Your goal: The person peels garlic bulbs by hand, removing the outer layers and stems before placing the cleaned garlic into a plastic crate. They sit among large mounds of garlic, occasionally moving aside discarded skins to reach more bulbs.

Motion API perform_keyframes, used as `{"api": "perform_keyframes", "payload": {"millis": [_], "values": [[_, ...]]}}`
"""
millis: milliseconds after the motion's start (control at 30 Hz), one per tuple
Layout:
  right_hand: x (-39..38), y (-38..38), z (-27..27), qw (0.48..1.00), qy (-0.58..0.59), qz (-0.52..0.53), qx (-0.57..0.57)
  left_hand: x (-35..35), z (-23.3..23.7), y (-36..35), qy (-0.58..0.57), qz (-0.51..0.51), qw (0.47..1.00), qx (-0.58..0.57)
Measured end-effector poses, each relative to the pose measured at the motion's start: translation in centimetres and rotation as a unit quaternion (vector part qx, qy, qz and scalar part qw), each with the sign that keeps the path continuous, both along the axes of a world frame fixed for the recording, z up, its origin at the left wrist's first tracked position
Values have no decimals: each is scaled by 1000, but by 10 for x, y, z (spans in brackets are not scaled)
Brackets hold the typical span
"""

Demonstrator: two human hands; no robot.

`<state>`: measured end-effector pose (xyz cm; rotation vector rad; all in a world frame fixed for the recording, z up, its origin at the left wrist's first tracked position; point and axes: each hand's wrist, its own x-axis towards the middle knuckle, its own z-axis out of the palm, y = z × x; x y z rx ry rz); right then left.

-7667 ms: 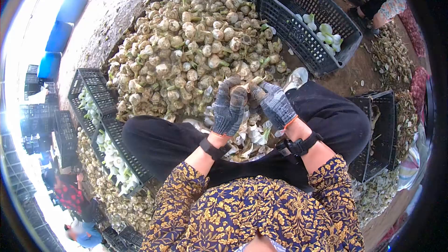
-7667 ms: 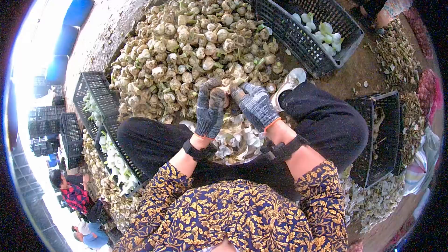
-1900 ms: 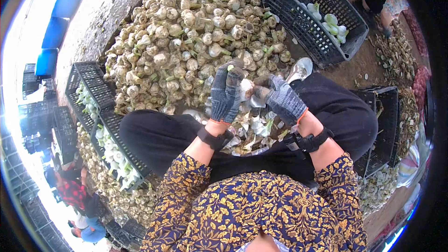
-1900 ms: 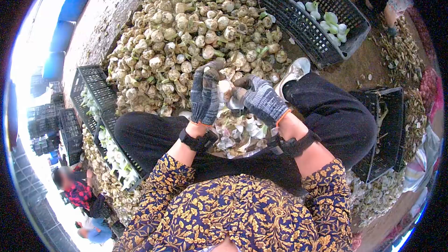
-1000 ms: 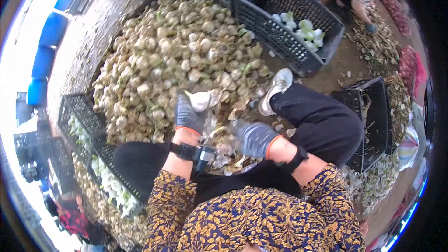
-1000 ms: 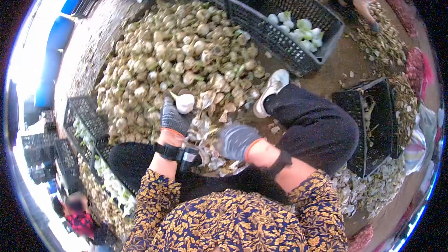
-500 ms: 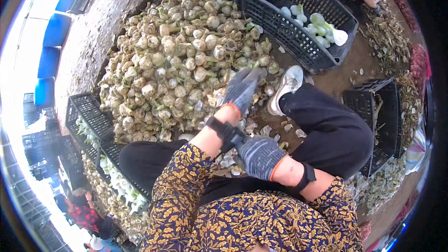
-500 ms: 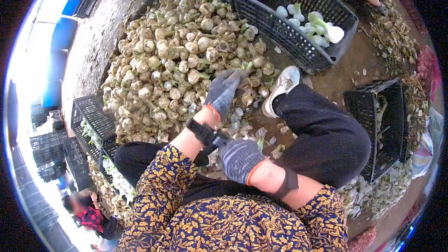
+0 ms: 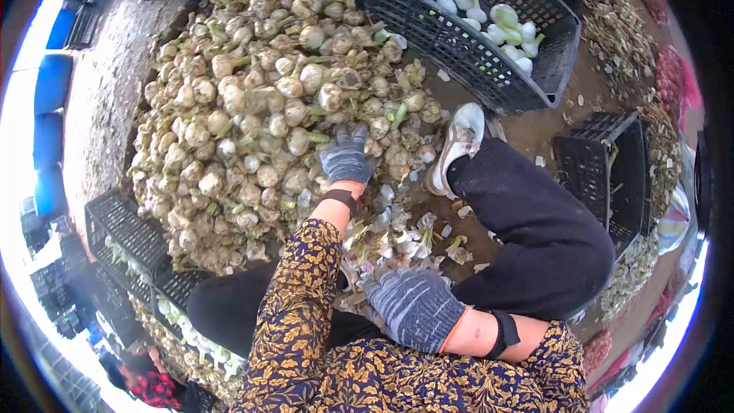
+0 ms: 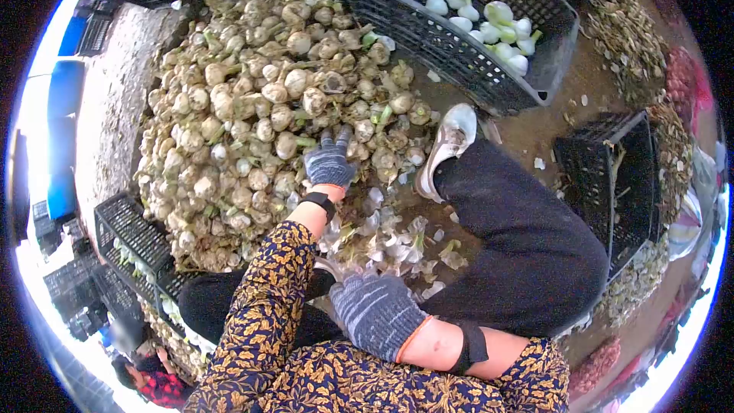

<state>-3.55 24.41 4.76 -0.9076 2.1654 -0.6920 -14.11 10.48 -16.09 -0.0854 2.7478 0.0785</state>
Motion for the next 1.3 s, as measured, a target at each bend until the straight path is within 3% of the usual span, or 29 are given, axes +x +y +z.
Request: {"api": "perform_keyframes", "payload": {"millis": [100,167,233,300,333,367,400,433,500,533,567,667,733,833,900,967,1000,1067,1133,1200,1300], "values": [[1,-3,-5,999,-7,-39,-24,-10,4,-5,-24,3,999,34],[-4,-3,-9,998,-16,-1,56,-13,18,-13,-34,83,990,112],[-12,2,-11,998,-28,21,58,-6,26,-22,63,184,956,222],[-10,6,-26,997,47,-58,-16,-2,30,-35,114,238,866,425],[-12,4,-30,997,52,-51,-23,2,45,-36,87,307,783,533],[-14,3,-33,983,82,-141,-85,9,61,-34,59,366,682,631],[-16,2,-37,956,109,-229,-148,20,86,-31,38,396,626,670],[-19,2,-42,956,112,-223,-154,25,86,-32,70,378,636,669],[-28,4,-49,916,14,-323,-237,46,100,-23,80,405,653,635],[-32,3,-44,917,17,-318,-241,56,117,-18,100,364,782,497],[-35,3,-39,903,-17,-350,-247,66,132,-4,125,314,693,637],[-36,10,-31,890,-37,-371,-264,86,155,17,162,325,714,599],[-37,14,-28,887,-72,-395,-226,94,173,28,270,222,741,573],[-38,12,-33,881,8,-412,-231,107,171,29,278,185,729,598],[-36,17,-21,883,-20,-415,-216,110,170,30,297,168,728,594],[-35,19,-11,828,-246,-444,-238,113,170,31,316,152,723,595],[-36,20,-12,828,-245,-443,-241,113,172,30,331,132,735,577],[-37,25,-16,888,-104,-395,-210,116,175,33,326,135,723,594],[-37,27,-21,888,-96,-380,-240,117,177,35,320,138,711,610],[-37,28,-25,887,-87,-366,-269,116,178,35,337,128,746,560],[-37,30,-28,892,-21,-346,-291,115,180,38,322,157,751,555]]}}
